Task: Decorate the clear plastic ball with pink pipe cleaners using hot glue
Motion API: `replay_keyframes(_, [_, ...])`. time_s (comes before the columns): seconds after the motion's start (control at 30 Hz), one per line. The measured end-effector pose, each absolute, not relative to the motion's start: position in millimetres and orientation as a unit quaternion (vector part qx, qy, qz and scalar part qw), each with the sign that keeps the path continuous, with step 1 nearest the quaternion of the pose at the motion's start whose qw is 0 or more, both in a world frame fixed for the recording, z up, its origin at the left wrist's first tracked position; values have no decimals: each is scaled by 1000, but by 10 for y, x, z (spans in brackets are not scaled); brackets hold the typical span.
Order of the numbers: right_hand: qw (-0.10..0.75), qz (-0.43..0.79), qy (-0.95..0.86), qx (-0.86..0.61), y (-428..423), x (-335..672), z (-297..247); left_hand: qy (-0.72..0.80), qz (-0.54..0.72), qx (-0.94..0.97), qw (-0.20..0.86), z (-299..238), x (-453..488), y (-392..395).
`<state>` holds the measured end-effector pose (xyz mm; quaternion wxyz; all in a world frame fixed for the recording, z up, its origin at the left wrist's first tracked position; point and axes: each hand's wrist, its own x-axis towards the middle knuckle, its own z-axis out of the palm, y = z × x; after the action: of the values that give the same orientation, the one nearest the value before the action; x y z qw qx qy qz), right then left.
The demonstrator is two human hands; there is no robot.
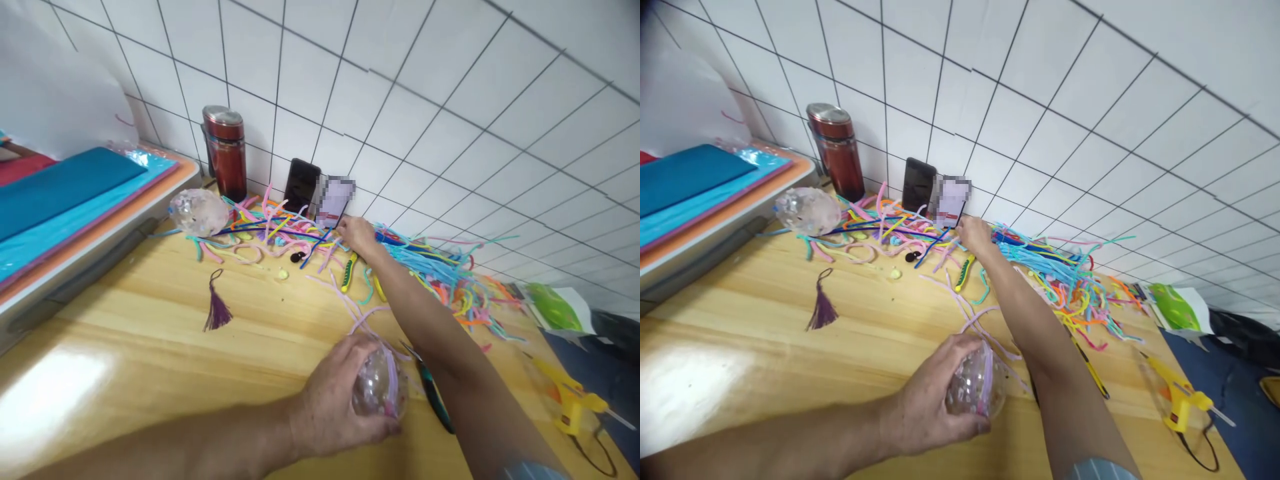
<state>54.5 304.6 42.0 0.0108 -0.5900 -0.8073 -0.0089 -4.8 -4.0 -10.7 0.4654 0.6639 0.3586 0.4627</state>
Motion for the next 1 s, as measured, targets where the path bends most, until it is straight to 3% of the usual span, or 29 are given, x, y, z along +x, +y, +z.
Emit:
replay_keyframes(0.33, [50, 44, -815, -575, 3137, 590, 238, 355, 461, 668, 464, -110, -50, -32])
replay_keyframes(1.0, [309, 302, -689, -582, 3335, 509, 117, 353, 462, 664, 471, -143, -40, -36])
